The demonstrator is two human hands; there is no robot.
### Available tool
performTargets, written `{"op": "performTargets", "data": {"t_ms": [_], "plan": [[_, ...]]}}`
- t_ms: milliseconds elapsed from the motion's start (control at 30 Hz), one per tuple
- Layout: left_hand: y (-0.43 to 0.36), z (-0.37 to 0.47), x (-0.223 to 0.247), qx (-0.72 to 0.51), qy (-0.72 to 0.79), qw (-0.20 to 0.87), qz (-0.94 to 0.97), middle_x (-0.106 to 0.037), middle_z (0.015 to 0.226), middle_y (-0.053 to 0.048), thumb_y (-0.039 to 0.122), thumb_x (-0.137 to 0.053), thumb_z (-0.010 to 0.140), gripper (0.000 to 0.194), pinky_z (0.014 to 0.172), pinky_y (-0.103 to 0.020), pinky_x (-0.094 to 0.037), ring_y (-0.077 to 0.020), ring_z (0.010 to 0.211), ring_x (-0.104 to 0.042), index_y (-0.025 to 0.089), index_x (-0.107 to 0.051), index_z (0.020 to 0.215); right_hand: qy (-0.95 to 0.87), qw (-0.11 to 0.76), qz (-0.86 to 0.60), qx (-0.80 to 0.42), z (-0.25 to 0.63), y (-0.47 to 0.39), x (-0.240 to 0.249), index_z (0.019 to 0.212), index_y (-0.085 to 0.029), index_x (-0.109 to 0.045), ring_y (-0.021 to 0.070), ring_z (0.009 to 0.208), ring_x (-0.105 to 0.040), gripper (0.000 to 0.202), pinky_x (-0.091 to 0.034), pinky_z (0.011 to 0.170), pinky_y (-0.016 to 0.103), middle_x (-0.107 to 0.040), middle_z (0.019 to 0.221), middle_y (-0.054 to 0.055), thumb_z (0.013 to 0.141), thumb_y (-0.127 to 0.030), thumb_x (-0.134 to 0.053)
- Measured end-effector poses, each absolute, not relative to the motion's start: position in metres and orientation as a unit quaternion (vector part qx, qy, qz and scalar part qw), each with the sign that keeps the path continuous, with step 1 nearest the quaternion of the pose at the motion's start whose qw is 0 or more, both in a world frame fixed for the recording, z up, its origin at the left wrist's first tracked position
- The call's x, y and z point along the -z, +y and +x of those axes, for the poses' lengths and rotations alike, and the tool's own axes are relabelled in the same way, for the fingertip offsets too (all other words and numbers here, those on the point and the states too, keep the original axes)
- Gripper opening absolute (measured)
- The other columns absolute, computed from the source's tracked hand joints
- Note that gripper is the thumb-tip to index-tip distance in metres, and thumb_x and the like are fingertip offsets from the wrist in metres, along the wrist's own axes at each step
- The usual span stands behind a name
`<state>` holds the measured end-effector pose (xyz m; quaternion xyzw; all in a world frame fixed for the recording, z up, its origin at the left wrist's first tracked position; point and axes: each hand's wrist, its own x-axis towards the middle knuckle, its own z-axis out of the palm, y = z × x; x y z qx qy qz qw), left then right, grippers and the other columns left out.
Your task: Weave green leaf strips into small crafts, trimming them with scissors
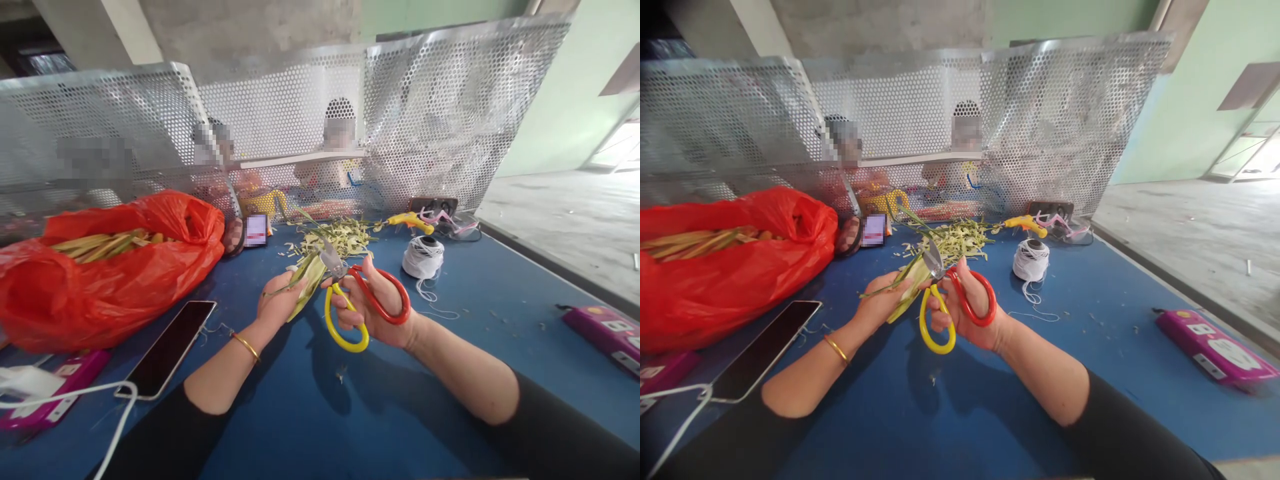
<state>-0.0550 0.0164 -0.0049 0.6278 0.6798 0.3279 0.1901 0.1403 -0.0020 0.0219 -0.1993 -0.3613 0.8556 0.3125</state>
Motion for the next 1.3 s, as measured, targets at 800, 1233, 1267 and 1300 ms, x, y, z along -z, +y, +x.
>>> {"op": "performTargets", "data": {"t_ms": [800,1233,1267,1300], "plan": [[0.004,-0.041,-0.008,-0.157,0.714,0.045,0.681,-0.072,0.089,-0.009,0.043,-0.038,0.094,0.035,0.057,-0.027,-0.027,-0.0227,0.081,-0.064,0.02,-0.065,0.096,-0.321,0.387,-0.198,-0.841,0.143,0.009,-0.024,0.079,-0.016,-0.051,0.0018,0.037,-0.009,0.052,-0.02,0.037,0.017,-0.034,0.055,-0.009,0.093,-0.063,-0.034],[0.027,-0.072,-0.003,-0.313,0.71,0.147,0.614,-0.066,0.068,-0.004,0.041,-0.047,0.082,0.029,0.055,-0.025,-0.032,-0.0192,0.066,-0.057,0.019,-0.065,0.074,-0.765,0.278,-0.509,-0.28,0.155,-0.003,-0.029,0.103,-0.024,-0.052,0.0153,0.054,-0.046,0.05,-0.032,0.055,0.027,-0.046,0.059,-0.005,0.077,-0.066,-0.057],[0.028,-0.074,-0.002,-0.336,0.704,0.157,0.606,-0.064,0.065,-0.003,0.041,-0.048,0.08,0.029,0.055,-0.025,-0.032,-0.0186,0.064,-0.056,0.019,-0.064,0.07,-0.766,0.266,-0.537,-0.233,0.159,0.0,-0.032,0.106,-0.024,-0.051,0.0169,0.056,-0.048,0.05,-0.032,0.056,0.027,-0.049,0.06,-0.004,0.078,-0.065,-0.056],[0.029,-0.075,-0.001,-0.36,0.695,0.171,0.599,-0.063,0.063,-0.002,0.042,-0.049,0.079,0.029,0.054,-0.025,-0.032,-0.018,0.062,-0.054,0.019,-0.062,0.067,-0.765,0.253,-0.555,-0.204,0.162,0.003,-0.035,0.106,-0.025,-0.052,0.0183,0.057,-0.05,0.048,-0.032,0.057,0.028,-0.051,0.061,-0.003,0.079,-0.065,-0.054]]}}
